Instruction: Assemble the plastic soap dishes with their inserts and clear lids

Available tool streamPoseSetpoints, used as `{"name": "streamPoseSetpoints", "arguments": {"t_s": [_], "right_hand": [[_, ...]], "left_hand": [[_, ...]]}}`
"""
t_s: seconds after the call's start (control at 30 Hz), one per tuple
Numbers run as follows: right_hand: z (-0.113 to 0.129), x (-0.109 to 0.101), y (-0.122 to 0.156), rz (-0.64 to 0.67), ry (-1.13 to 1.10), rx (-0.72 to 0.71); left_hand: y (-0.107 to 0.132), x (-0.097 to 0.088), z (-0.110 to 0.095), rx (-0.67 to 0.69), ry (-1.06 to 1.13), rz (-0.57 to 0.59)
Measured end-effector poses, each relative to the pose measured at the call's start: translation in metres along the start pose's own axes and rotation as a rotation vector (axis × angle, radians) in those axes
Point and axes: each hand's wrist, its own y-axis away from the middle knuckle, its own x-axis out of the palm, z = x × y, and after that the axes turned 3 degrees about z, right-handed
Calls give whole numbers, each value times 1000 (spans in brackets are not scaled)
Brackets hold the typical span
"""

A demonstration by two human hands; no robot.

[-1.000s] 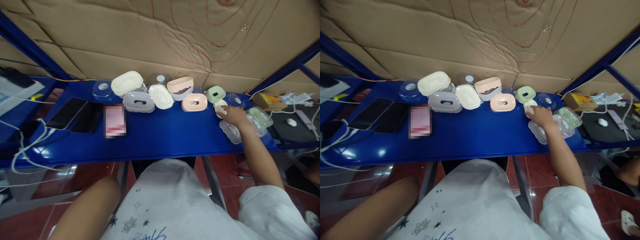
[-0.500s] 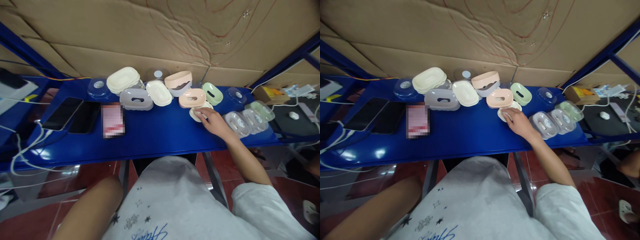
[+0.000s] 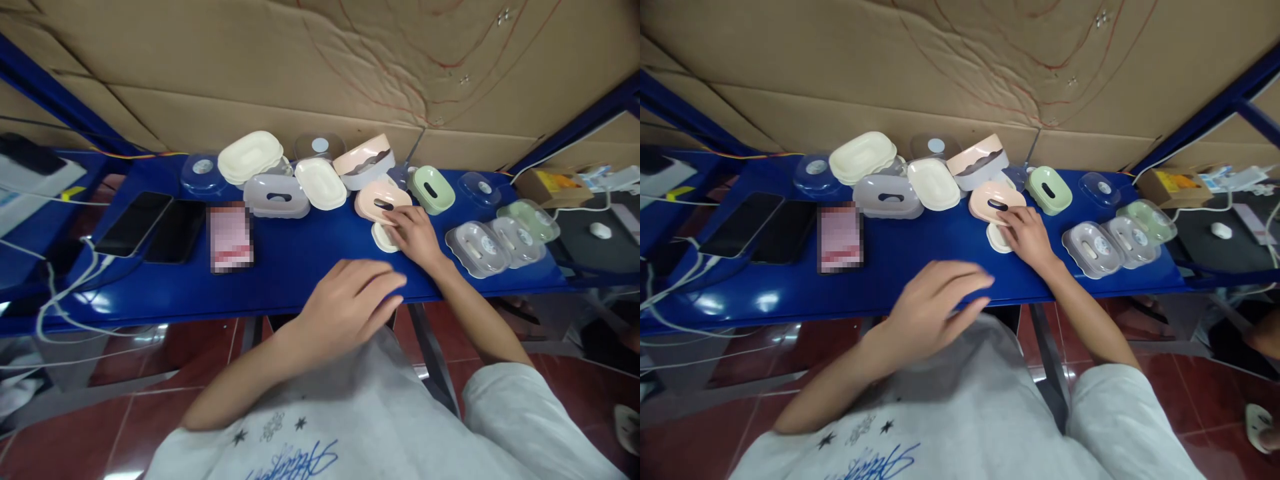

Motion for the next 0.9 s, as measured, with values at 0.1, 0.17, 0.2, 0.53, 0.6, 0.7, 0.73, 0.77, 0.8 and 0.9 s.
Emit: {"name": "streamPoseSetpoints", "arguments": {"t_s": [0.1, 0.17, 0.2, 0.53, 0.6, 0.7, 0.73, 0.77, 0.8, 0.9], "right_hand": [[2, -7, 0, -51, 17, 24], [5, -15, 5, -108, 21, 33], [7, -19, 11, -132, 9, 39], [61, -21, 88, -53, -275, 136], [79, -14, 89, 11, -310, 46], [105, -2, 83, 125, -309, -97], [111, 0, 80, 143, -298, -122], [115, 2, 77, 146, -290, -134], [117, 3, 75, 140, -290, -139], [117, 2, 73, 122, -307, -171]], "left_hand": [[-22, 40, 12, 37, -185, 164], [-29, 64, 21, 24, -225, 238], [-29, 71, 25, 25, -235, 264], [66, 37, 59, -144, -39, 107], [76, 37, 63, -217, -6, 0], [79, 40, 67, -303, 20, -96], [78, 41, 68, -300, 39, -96], [78, 41, 70, -287, 60, -90], [78, 41, 71, -271, 80, -86], [80, 43, 75, -253, 97, -99]]}}
